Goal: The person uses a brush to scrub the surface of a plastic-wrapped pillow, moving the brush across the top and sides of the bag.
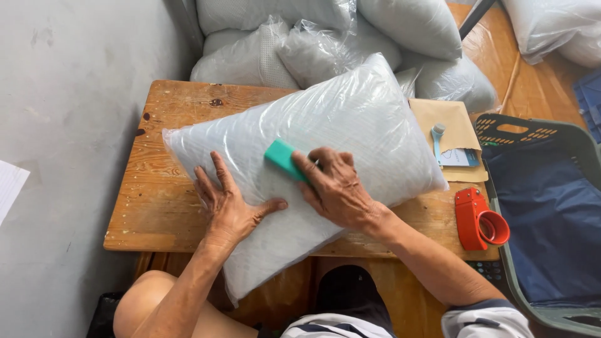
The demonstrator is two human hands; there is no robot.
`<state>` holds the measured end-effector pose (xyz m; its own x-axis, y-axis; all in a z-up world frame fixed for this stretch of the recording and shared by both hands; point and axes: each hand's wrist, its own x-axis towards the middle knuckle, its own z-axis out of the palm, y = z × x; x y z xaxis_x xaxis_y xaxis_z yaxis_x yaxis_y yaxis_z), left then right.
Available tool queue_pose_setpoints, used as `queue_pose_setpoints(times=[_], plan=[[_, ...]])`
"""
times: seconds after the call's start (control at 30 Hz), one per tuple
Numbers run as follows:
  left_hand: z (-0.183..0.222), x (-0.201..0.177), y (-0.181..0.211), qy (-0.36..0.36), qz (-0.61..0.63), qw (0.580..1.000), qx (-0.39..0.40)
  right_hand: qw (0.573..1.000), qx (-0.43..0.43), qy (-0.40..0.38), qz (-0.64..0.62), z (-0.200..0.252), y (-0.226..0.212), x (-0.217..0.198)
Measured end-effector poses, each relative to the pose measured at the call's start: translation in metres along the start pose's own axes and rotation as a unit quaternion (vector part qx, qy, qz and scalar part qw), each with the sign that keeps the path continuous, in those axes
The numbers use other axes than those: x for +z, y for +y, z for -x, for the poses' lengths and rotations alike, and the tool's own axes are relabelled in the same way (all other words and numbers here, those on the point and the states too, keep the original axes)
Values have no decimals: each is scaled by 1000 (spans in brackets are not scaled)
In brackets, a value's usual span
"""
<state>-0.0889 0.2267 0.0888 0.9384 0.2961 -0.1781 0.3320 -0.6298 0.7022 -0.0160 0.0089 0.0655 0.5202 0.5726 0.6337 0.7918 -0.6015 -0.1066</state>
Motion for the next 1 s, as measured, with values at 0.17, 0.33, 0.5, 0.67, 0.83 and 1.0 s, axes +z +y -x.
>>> queue_pose_setpoints(times=[0.17, 0.33, 0.5, 0.67, 0.83, 1.0], plan=[[0, 10, -6, 6, -32, 999, 4, 998, 16, 64, -21, -21, 108, -9], [9, 17, -12, 37, -65, 997, 37, 923, 359, -36, 135, -9, 238, 1], [11, 24, -13, 62, -89, 992, 62, 994, 37, 37, 99, -28, 29, 13], [15, 28, -19, 75, -93, 990, 77, 998, 0, -47, -48, -40, 27, 2], [20, 35, -24, 99, -103, 985, 92, 954, 173, -42, 240, -51, 208, 3], [17, 37, -22, 83, -104, 987, 85, 970, 179, -104, 126, -48, 133, 14]])
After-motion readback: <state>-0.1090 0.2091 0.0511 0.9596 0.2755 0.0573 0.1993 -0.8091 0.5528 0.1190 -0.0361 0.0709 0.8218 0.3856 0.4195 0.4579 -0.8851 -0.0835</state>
